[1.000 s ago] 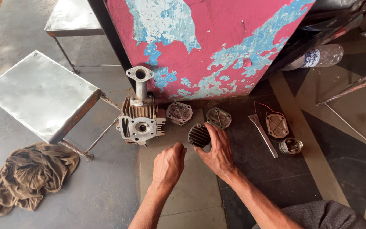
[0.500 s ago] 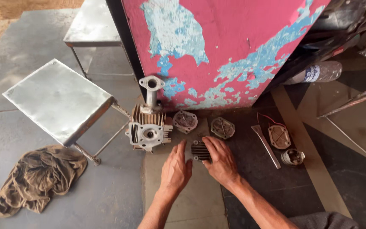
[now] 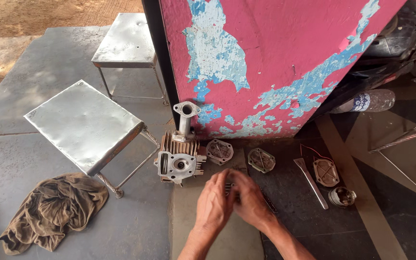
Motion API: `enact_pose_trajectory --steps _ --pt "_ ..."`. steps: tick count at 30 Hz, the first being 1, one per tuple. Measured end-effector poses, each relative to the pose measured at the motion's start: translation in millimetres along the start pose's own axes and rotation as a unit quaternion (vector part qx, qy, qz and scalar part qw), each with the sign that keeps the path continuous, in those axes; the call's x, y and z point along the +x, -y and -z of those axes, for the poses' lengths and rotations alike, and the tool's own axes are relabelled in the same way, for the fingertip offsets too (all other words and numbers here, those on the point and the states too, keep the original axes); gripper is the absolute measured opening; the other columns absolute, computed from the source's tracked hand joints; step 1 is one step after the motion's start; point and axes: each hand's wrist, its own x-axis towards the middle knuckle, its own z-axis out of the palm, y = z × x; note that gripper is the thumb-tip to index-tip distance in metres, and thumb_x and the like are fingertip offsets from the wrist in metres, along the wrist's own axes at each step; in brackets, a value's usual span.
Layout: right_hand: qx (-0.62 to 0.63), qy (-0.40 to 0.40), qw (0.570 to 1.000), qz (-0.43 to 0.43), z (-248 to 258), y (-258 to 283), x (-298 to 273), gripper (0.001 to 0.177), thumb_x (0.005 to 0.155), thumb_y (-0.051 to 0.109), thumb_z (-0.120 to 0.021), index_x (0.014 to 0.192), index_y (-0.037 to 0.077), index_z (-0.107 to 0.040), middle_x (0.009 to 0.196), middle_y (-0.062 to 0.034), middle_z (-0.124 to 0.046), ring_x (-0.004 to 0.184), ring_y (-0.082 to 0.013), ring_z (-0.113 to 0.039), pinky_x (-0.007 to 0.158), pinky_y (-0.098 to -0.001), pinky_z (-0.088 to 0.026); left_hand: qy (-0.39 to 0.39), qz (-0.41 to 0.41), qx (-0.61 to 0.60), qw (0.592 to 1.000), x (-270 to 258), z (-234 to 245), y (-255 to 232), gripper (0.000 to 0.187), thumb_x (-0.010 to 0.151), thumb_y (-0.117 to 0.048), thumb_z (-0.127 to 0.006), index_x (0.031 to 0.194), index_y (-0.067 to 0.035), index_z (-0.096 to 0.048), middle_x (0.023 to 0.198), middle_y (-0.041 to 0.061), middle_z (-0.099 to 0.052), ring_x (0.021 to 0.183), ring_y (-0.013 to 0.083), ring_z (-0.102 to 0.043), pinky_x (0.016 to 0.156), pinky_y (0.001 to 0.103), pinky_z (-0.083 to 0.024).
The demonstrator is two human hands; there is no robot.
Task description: The person handles various motorcycle engine components by hand, including a cylinder head and several covers, while using a small tool to scrape or clean surfaces.
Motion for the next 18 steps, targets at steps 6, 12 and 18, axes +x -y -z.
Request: enact_pose_trajectory --steps 6,12,18 --pt "0.702 0.048 0.693 -0.155 23 34 2 0.068 0.100 0.050 -0.045 0.144 -0.002 -0.047 0.150 -0.0193 -0.054 0.139 -0.0292 -0.052 0.118 -0.0456 -0.037 -0.006 -0.123 0.016 0.992 -7 -13 -27 0.068 0.099 -0.042 -0.065 0.149 0.001 -0.047 0.149 0.028 -0.050 0.140 0.0455 -0.044 0.113 0.053 -0.032" --pt "0.715 0.117 0.668 -0.168 36 112 -37 0.083 0.099 0.063 -0.037 0.153 -0.001 -0.042 0.155 -0.0163 -0.053 0.141 -0.0284 -0.048 0.115 -0.0447 -0.036 -0.076 0.042 -0.140 0.986 8 10 -1 0.067 0.101 -0.052 -0.043 0.148 -0.004 -0.050 0.152 0.021 -0.052 0.141 0.0362 -0.049 0.115 0.044 -0.040" --pt "0.031 -0.090 0.984 0.152 31 98 -49 0.059 0.107 0.040 -0.043 0.151 0.002 -0.051 0.155 -0.0162 -0.056 0.141 -0.0367 -0.051 0.118 -0.0472 -0.036 0.082 0.287 -0.573 0.763 2 8 -8 0.076 0.095 -0.062 -0.043 0.141 -0.003 -0.057 0.142 0.018 -0.062 0.125 0.0307 -0.063 0.100 0.044 -0.053"
